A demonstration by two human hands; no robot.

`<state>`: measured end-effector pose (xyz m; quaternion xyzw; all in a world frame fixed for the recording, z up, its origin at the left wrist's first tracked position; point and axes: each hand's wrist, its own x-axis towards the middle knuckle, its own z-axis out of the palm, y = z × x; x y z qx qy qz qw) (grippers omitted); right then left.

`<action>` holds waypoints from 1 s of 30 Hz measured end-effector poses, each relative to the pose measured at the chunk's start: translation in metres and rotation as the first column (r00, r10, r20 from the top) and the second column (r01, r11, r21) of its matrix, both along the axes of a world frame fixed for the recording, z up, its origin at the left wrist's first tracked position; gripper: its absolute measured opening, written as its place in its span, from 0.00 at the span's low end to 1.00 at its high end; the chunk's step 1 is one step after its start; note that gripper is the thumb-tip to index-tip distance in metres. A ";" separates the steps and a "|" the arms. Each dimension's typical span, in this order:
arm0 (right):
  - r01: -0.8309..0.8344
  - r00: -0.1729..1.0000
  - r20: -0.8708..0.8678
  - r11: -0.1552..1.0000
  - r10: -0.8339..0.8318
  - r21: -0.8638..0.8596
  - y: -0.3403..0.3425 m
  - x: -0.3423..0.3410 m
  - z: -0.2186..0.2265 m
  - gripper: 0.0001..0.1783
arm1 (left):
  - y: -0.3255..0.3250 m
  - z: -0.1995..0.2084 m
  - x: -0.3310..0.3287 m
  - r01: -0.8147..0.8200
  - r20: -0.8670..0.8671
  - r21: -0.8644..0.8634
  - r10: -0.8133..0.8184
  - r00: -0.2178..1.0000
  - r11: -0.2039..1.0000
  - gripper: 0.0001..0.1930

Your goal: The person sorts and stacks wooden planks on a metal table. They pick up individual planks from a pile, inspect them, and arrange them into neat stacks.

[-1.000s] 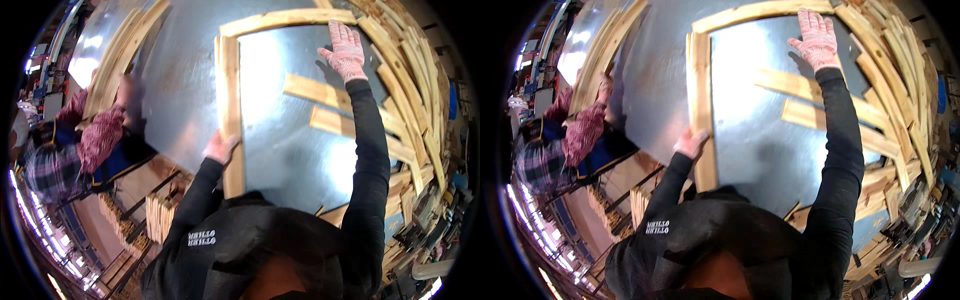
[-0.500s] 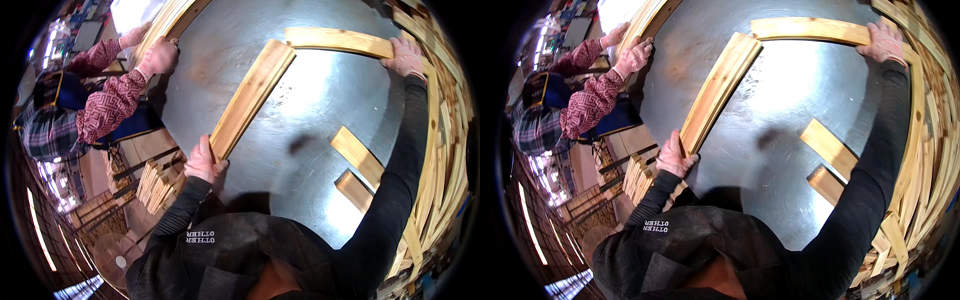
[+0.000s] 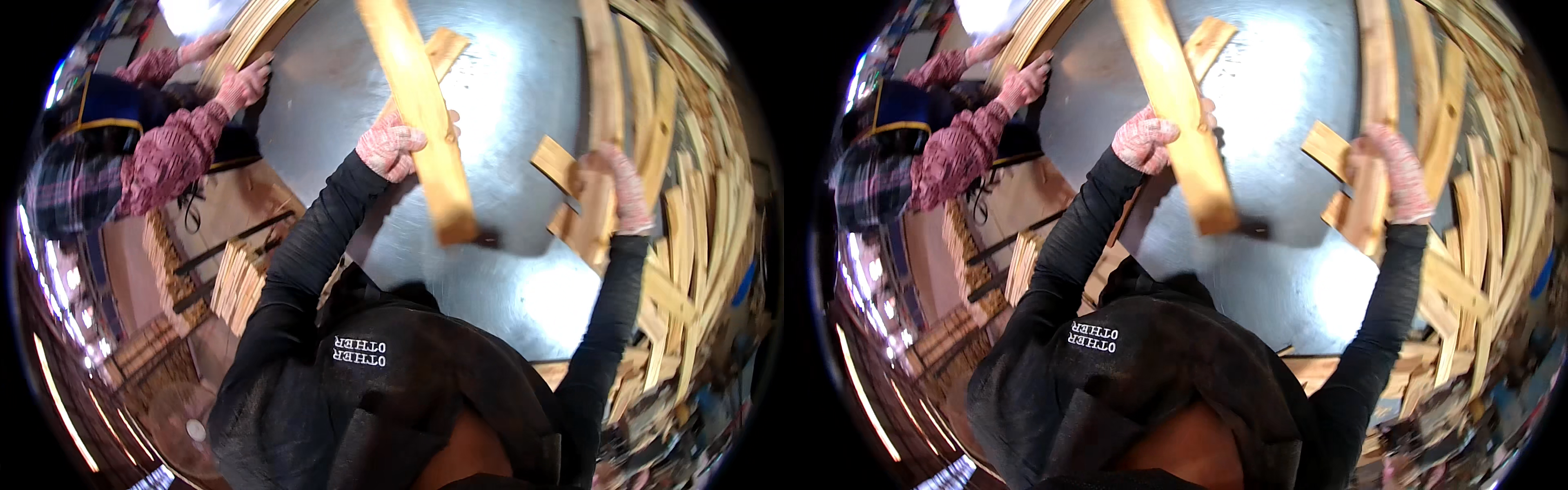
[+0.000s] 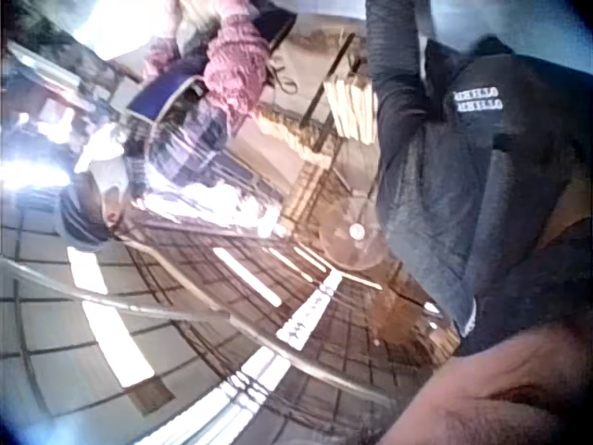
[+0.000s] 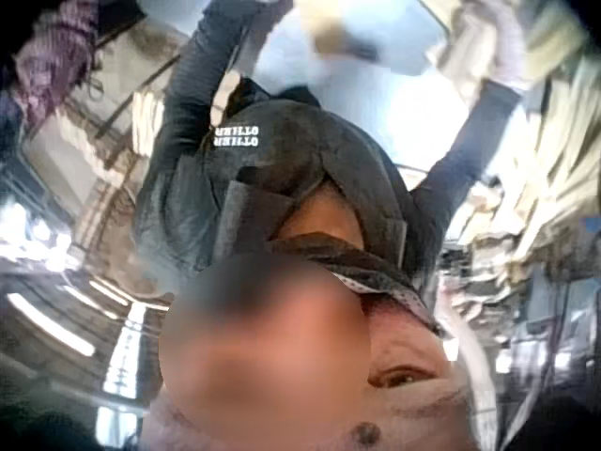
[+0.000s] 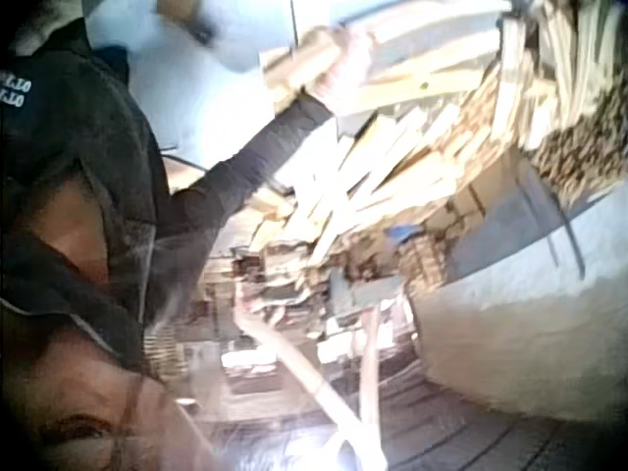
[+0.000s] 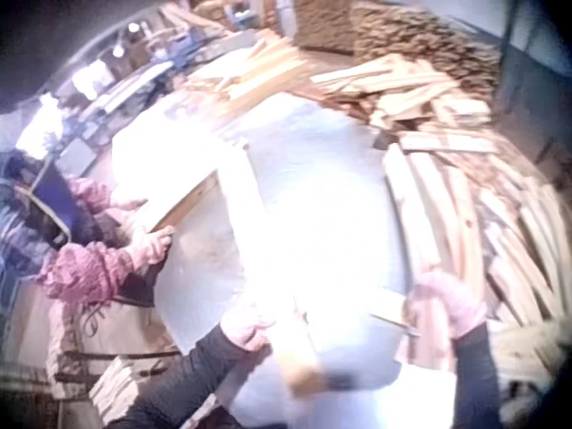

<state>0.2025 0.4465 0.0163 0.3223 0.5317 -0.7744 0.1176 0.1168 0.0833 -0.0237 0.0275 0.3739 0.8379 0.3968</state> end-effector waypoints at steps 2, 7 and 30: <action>0.064 0.998 -0.015 0.986 -0.067 -0.156 -0.031 0.040 0.011 0.19 | 0.030 0.020 -0.002 -0.142 -0.132 -0.038 0.136 0.982 0.989 0.27; 0.058 0.997 -0.010 0.873 -0.072 -0.485 -0.091 0.109 -0.012 0.34 | 0.078 0.013 -0.039 -0.464 -0.602 -0.200 0.265 0.753 0.863 0.16; -0.219 0.951 0.181 -0.131 -0.250 0.967 0.044 0.061 -0.036 0.47 | -0.083 0.013 -0.086 -0.384 -0.450 -0.892 -0.401 0.798 0.238 0.22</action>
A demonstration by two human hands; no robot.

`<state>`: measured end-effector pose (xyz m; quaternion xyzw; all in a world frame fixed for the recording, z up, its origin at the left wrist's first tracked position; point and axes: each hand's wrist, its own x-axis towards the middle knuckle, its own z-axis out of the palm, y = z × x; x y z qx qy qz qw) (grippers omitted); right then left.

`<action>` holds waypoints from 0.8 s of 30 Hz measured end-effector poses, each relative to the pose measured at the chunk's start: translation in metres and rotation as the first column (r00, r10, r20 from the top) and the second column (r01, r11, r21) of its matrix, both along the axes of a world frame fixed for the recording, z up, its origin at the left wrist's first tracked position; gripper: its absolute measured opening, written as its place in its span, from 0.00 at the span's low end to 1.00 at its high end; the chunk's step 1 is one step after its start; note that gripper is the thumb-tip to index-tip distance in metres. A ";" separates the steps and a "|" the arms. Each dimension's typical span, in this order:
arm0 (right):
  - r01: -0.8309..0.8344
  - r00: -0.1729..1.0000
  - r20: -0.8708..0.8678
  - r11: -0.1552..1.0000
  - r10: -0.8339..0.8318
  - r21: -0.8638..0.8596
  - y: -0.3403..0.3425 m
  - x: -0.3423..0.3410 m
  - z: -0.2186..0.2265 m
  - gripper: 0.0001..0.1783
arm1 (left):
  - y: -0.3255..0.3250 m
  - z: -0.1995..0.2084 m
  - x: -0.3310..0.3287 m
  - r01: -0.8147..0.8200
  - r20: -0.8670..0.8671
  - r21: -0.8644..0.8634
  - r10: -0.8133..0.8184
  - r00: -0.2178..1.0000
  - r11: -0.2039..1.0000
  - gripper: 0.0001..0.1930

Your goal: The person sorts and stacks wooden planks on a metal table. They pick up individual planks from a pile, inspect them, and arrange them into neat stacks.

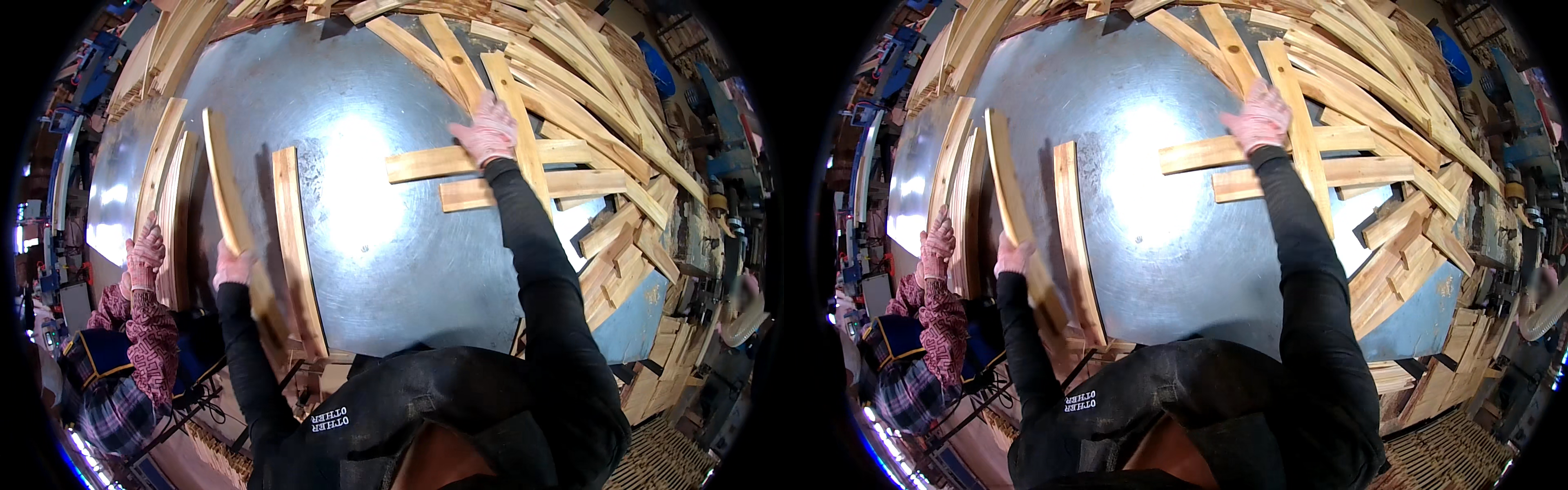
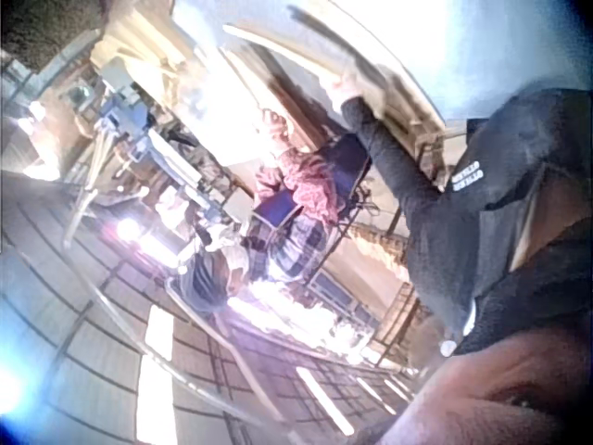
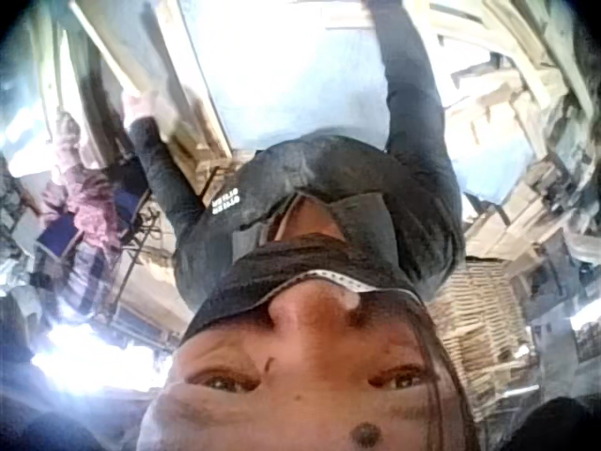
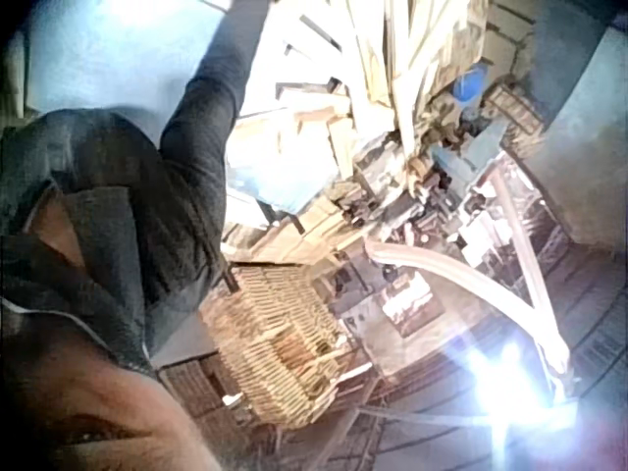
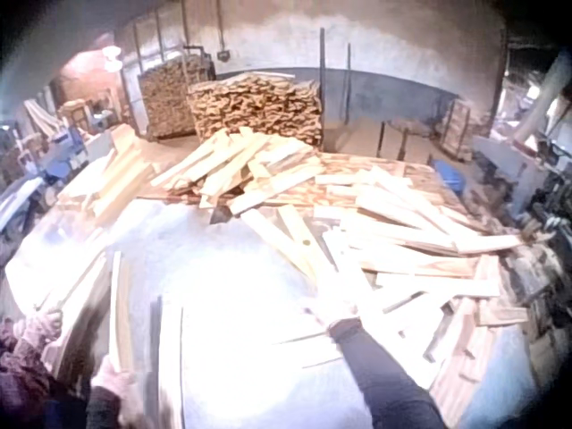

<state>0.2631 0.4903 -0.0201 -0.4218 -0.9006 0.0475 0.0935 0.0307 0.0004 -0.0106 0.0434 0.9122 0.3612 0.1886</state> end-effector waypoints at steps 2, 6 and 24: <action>0.073 0.984 0.169 0.995 -0.061 -0.068 0.027 0.001 -0.013 0.38 | -0.057 -0.023 -0.032 0.033 -0.066 -0.335 -0.059 0.996 0.942 0.23; 0.044 0.984 0.174 0.999 -0.039 -0.027 0.027 -0.024 -0.040 0.29 | -0.153 -0.107 -0.047 0.054 0.036 -0.595 -0.040 0.999 0.802 0.31; -0.037 0.976 0.211 0.997 0.051 -0.071 0.066 -0.059 -0.055 0.52 | 0.126 -0.050 0.133 -0.191 0.559 0.614 -0.251 0.790 0.766 0.23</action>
